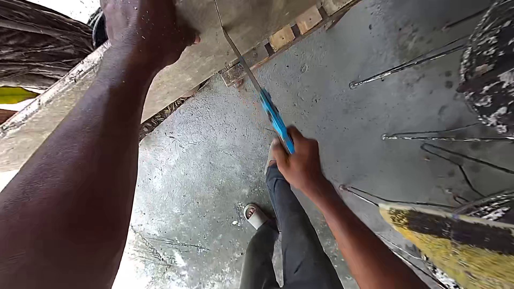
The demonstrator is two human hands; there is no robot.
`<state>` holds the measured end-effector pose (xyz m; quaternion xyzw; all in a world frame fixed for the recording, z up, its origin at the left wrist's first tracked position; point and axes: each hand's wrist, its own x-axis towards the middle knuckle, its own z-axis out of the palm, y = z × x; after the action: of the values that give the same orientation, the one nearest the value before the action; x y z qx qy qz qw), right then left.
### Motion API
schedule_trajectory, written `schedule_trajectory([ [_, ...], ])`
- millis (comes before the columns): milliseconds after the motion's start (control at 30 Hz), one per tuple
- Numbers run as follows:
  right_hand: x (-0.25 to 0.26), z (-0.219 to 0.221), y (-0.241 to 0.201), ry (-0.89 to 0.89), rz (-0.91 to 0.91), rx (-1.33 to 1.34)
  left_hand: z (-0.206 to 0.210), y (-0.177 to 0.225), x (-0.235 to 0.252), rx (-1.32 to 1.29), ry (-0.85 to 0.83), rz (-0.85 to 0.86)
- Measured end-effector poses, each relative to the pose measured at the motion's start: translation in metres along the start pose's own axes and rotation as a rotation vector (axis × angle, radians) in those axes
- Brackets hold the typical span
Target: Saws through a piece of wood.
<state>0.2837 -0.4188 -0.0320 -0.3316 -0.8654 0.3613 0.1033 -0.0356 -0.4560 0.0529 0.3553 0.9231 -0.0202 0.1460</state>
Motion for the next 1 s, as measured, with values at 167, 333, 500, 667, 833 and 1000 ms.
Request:
schedule_trajectory([
  [167, 0.033, 0.024, -0.005, 0.000, 0.003, 0.008, -0.010, 0.017, -0.013, 0.019, -0.065, -0.074],
  [333, 0.109, 0.037, -0.024, -0.069, -0.003, 0.068, 0.004, -0.002, 0.002, 0.026, 0.033, 0.020],
  [500, -0.047, -0.017, 0.019, 0.062, -0.017, -0.048, -0.019, 0.018, -0.002, 0.018, -0.128, -0.112],
  [667, 0.093, 0.051, -0.013, -0.063, 0.037, 0.084, -0.008, 0.013, -0.005, 0.034, -0.091, -0.108],
  [833, -0.021, -0.010, 0.009, -0.014, 0.005, 0.006, -0.005, 0.004, -0.005, 0.018, -0.021, -0.004],
  [1000, 0.043, 0.020, -0.005, -0.062, 0.032, -0.013, -0.003, 0.012, -0.010, 0.036, -0.012, -0.047],
])
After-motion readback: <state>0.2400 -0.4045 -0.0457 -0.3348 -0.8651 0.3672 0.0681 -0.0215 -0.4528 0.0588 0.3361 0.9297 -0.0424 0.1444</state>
